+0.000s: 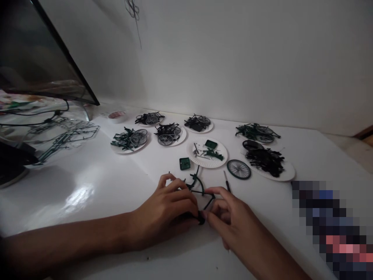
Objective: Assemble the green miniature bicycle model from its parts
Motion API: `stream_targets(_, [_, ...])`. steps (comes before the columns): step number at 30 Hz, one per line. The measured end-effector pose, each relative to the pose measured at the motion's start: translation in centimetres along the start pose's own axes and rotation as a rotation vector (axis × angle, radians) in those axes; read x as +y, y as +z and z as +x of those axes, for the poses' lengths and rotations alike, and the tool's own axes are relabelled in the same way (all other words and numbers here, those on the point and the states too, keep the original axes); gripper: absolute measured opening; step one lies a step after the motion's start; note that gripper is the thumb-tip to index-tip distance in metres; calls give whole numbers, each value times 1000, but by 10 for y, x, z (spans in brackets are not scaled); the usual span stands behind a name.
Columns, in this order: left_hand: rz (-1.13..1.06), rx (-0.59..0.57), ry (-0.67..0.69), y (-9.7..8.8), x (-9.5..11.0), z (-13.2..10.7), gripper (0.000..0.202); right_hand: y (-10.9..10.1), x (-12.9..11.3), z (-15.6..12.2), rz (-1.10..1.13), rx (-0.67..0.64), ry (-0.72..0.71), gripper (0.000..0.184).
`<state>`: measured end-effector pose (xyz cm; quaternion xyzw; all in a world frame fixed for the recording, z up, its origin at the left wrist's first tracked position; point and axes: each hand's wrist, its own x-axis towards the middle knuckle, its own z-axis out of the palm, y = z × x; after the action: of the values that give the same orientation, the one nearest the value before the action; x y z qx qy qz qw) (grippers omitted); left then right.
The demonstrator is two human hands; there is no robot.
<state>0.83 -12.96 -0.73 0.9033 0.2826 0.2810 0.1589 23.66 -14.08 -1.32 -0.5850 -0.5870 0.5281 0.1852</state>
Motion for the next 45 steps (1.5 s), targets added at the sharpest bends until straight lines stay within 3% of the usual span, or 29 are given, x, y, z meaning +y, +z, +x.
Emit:
stream_targets(4, [0, -11, 7, -1, -2, 0, 15, -1, -7, -5, -25, 52, -30, 49])
stream_targets(8, [-5, 7, 14, 1, -5, 0, 18, -18, -22, -7, -188, 309, -199, 41])
stream_targets(11, [-12, 13, 31, 3, -8, 0, 21, -45, -37, 14, -515, 512, -377, 32])
stream_targets(12, [-14, 19, 36, 4, -8, 1, 21, -55, -44, 26, -652, 501, -401, 31])
stream_targets(16, [-35, 56, 46, 8, -10, 0, 19, -85, -65, 90, -811, 424, -412, 22])
stream_targets(19, [-69, 109, 66, 10, -12, 0, 17, -95, -68, 131, -903, 371, -388, 30])
stream_targets(22, [-87, 151, 116, 12, -16, 1, 16, -95, -62, 152, -949, 342, -384, 30])
stream_targets(27, [-92, 187, 157, 17, -23, 1, 13, -98, -59, 147, -958, 321, -384, 30])
stream_targets(36, [-128, 216, 142, 23, -24, -5, 11, -135, -62, 133, -954, 382, -316, 38])
stream_targets(39, [-154, 204, 132, 22, -24, -7, 13, -130, -63, 131, -970, 373, -311, 35])
stream_targets(45, [-192, 202, 129, 19, -23, -7, 23, -102, -81, 121, -1027, 293, -341, 11])
